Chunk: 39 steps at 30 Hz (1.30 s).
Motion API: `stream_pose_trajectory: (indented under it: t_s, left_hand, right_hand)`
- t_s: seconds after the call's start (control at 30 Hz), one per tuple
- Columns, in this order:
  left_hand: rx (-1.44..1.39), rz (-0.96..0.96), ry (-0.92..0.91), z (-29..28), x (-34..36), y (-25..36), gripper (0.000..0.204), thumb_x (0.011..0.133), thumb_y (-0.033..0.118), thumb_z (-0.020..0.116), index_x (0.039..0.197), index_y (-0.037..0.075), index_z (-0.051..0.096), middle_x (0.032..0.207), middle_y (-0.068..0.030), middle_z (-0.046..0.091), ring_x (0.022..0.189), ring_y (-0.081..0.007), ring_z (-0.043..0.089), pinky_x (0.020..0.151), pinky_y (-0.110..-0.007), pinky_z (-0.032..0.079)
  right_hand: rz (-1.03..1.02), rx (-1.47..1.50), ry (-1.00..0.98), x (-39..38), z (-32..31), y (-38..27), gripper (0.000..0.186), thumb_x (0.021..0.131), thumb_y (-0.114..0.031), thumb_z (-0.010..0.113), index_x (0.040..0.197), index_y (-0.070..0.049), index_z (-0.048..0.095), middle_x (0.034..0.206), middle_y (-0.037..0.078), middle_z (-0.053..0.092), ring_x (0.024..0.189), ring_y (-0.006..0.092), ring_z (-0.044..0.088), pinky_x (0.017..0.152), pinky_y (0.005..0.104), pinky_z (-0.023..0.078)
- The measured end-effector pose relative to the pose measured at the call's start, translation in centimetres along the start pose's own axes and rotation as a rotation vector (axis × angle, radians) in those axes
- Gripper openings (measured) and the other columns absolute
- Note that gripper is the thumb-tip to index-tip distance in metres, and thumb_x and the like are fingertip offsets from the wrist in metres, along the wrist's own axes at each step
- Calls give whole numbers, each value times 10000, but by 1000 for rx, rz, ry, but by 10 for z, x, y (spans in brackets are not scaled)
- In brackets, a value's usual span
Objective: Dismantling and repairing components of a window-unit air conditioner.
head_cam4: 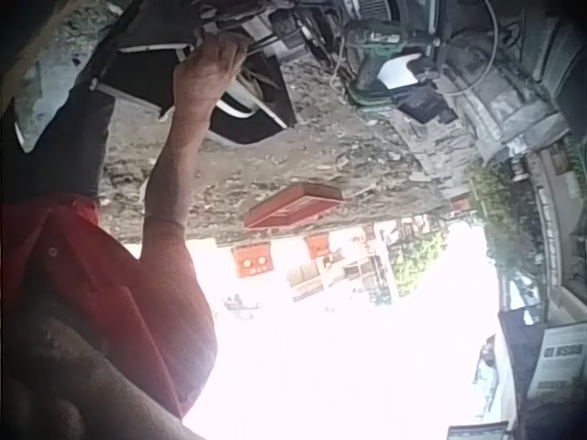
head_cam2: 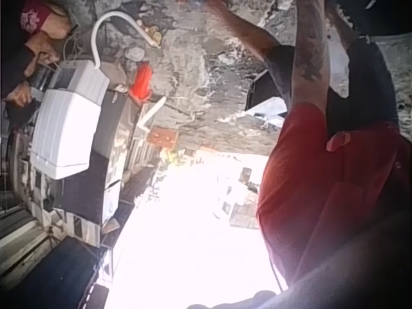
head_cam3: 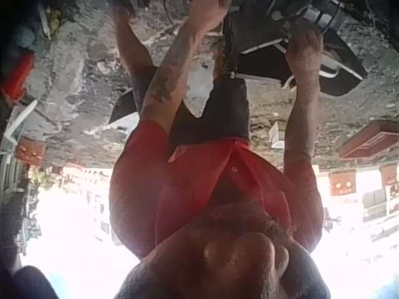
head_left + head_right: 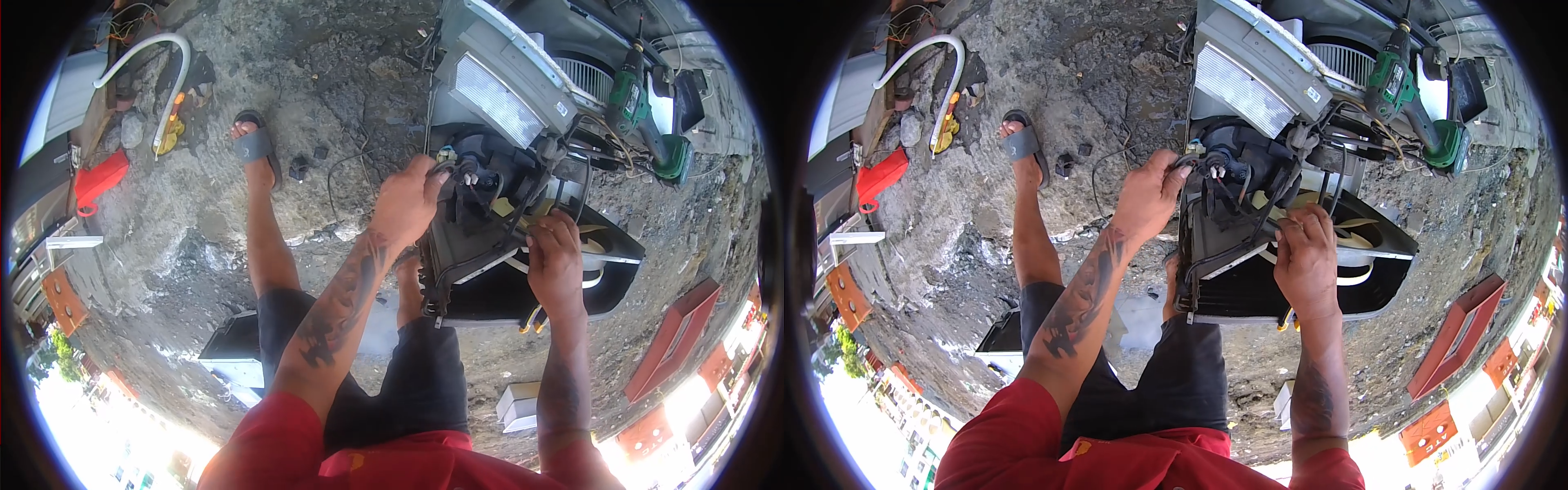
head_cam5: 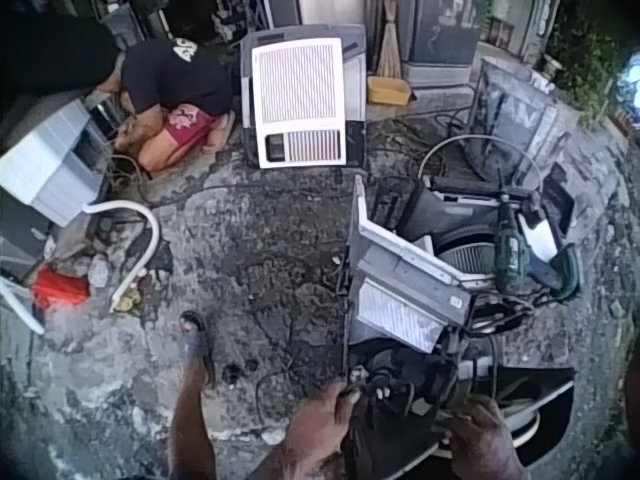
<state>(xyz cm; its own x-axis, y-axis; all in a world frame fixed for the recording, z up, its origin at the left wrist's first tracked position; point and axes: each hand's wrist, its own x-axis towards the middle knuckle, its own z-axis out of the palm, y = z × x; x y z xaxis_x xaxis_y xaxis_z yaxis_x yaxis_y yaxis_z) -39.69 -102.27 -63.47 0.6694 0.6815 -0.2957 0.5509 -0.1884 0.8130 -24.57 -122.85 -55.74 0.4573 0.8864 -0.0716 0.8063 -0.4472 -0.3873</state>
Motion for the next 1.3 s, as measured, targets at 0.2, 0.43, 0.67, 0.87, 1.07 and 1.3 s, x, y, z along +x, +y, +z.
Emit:
stream_pose_trajectory:
  t_s: [0.2,0.43,0.67,0.87,1.07,1.3]
  left_hand:
    - [112,255,79,0,40,17,172,963,200,598,1013,35,594,792,-172,652,756,-395,640,675,-446,477]
    - [38,-21,-178,-41,27,20,206,978,220,582,1012,17,587,792,-171,622,728,-324,589,676,-412,454]
    - [81,-203,-272,-47,-23,-1,186,966,191,587,1047,24,598,788,-195,640,751,-375,638,682,-425,466]
    - [106,-257,-173,-63,-30,-30,185,981,204,576,1045,32,597,768,-169,645,709,-340,638,662,-406,472]
    - [49,-136,-194,-56,-10,-3,172,982,199,608,1083,60,604,703,-61,554,639,-163,495,631,-324,429]
    - [2,236,-403,-42,37,35,138,1009,186,547,1030,58,596,812,-47,546,777,-148,518,722,-303,428]
  right_hand:
    - [225,544,128,14,31,14,271,730,172,493,929,3,564,953,126,584,931,307,601,762,358,512]
    - [252,345,153,20,1,8,225,757,83,624,960,0,577,974,124,586,894,278,609,758,356,500]
    - [808,595,345,20,13,29,322,831,-135,778,1096,19,676,877,85,713,755,116,649,705,284,513]
    - [789,445,263,27,34,-12,231,790,-50,733,1010,-18,671,738,86,705,654,147,670,643,276,516]
    - [704,403,351,25,40,-12,381,774,12,732,1135,-30,618,932,79,627,660,153,641,561,290,495]
    - [606,388,382,13,51,-4,412,778,25,724,1166,-33,601,1026,90,590,679,159,645,548,284,501]
